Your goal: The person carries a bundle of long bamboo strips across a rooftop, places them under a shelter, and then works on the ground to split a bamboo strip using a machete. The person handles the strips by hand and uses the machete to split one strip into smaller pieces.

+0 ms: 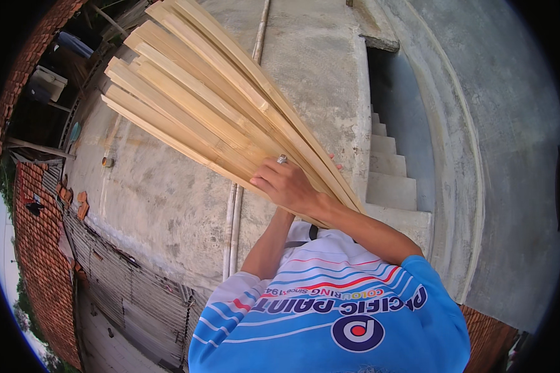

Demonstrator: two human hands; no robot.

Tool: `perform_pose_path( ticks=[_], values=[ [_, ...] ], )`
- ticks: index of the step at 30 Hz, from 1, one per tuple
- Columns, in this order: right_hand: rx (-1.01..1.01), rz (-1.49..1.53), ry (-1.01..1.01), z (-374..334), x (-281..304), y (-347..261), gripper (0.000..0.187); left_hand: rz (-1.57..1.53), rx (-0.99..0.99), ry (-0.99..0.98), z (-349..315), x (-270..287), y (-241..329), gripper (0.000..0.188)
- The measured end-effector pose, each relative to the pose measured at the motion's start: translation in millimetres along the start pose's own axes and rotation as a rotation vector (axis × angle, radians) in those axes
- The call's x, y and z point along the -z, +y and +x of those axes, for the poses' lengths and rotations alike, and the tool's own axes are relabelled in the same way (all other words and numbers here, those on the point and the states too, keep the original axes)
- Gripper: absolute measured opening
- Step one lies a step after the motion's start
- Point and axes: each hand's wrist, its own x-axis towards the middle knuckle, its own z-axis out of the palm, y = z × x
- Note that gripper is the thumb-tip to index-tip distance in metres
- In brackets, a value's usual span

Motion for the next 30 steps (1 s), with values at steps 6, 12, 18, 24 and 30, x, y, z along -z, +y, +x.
perform_pose_path(
  ticks=[6,12,18,24,30],
  values=[
    [-0.031,-0.049,0.093,8,30,-2,0.006,0.068,0.027,-0.013,1,-27,1,0.073],
    [-0.270,-0.107,0.298,31,66,46,0.011,0.057,-0.025,0.019,-12,-34,15,0.074],
    [-0.053,-0.202,0.108,39,82,51,0.022,0.059,-0.035,0.030,-18,-31,18,0.075],
    [0.054,-0.194,0.165,60,92,57,0.009,0.062,-0.046,0.035,-21,-33,18,0.077],
    [-0.314,0.044,0.265,36,108,55,0.011,0.053,-0.049,0.033,-20,-33,16,0.078]
  ],
)
